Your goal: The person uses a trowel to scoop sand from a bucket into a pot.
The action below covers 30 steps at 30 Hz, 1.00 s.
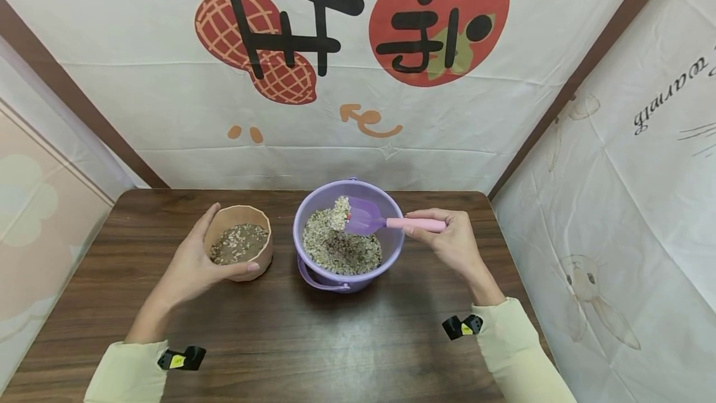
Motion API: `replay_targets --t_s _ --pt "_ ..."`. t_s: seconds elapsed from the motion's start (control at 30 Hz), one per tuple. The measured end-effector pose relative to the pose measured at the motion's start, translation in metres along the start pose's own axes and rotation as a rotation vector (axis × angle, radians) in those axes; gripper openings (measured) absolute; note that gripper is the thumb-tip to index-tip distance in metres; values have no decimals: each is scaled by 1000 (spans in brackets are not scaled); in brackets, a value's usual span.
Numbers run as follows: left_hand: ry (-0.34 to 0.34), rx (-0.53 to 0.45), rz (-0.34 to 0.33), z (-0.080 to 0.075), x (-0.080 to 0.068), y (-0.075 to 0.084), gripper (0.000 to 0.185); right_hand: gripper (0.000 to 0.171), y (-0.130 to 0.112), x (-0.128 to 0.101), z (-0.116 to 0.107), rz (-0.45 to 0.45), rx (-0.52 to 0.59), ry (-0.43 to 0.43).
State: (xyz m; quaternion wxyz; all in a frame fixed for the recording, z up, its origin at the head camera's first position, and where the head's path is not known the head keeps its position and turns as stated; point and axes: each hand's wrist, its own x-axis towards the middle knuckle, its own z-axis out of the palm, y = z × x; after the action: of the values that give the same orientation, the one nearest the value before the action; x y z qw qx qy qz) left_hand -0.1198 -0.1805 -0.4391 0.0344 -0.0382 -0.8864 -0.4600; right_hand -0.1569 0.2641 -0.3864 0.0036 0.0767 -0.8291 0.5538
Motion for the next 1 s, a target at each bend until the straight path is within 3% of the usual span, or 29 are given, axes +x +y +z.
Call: replay_targets --t_s 0.53,1.0 --pt "12 51 -36 -17 -3 -15 140 35 -1 -2 1 -11 -11 3" --pt "6 77 -71 -17 -5 -39 140 34 0 -1 1 1 -2 6"
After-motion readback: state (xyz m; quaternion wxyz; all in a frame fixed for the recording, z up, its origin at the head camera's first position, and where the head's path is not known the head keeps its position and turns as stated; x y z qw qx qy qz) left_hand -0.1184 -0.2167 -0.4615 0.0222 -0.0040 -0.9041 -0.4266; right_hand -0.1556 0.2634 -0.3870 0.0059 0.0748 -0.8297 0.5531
